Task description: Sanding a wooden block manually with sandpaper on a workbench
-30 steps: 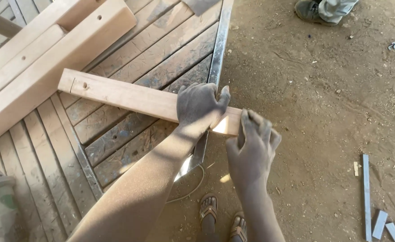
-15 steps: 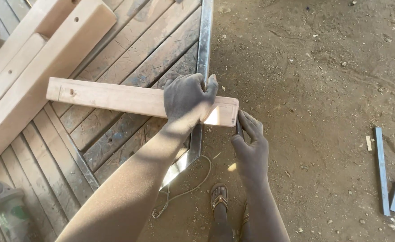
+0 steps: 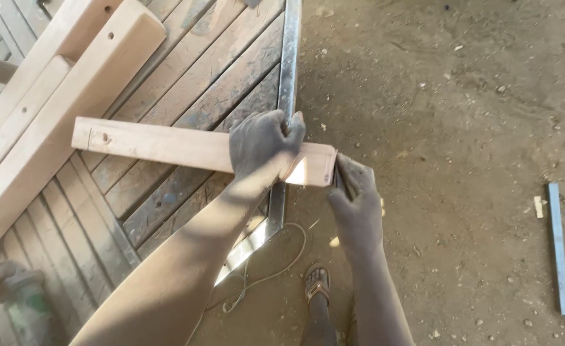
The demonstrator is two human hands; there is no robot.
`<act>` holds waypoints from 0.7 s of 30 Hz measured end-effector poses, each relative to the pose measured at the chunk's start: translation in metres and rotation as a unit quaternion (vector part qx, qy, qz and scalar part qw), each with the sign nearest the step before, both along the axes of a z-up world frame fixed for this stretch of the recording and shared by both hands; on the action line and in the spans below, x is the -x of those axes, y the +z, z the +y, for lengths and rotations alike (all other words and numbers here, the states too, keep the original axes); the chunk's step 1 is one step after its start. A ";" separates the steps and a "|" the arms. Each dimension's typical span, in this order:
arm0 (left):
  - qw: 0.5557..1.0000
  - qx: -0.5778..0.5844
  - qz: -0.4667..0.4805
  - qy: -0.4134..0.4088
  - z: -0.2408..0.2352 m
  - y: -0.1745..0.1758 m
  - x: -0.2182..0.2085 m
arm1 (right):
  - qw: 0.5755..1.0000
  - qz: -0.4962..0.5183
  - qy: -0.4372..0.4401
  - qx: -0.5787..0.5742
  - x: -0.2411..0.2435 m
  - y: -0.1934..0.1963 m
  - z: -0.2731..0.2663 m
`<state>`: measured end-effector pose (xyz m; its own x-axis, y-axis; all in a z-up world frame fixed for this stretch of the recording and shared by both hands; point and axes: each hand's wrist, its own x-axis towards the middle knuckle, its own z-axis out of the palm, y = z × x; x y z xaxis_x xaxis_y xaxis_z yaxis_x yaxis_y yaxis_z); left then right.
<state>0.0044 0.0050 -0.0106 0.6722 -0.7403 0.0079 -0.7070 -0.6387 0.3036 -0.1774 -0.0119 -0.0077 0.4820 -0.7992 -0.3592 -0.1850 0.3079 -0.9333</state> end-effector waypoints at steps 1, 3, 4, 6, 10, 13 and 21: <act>1.000 0.009 -0.002 -0.003 -0.004 -0.001 -0.002 | 1.000 -0.002 -0.003 0.009 0.000 0.009 -0.004; 0.999 -0.036 0.013 0.003 0.004 0.000 -0.003 | 1.000 0.017 0.014 -0.001 0.005 0.032 0.002; 0.999 -0.045 0.014 0.007 0.008 0.001 -0.004 | 1.000 0.017 0.018 -0.010 0.002 0.024 0.001; 1.000 -0.016 0.015 -0.002 0.002 -0.002 -0.005 | 1.000 0.005 0.010 0.008 -0.004 0.005 -0.010; 0.999 -0.046 0.028 0.008 0.006 0.002 -0.004 | 0.995 0.045 0.038 0.076 -0.002 0.009 -0.006; 1.000 -0.002 0.021 0.004 -0.001 0.006 -0.003 | 1.000 0.003 -0.027 0.013 -0.004 -0.008 -0.009; 0.994 -0.100 0.031 0.042 -0.004 0.029 0.011 | 0.997 0.060 0.003 -0.040 0.004 0.026 0.014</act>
<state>-0.0071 0.0007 0.0188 0.7265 -0.6643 -0.1762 -0.6325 -0.7465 0.2064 -0.1817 0.0022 0.0182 0.4359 -0.7631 -0.4771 -0.2964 0.3789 -0.8767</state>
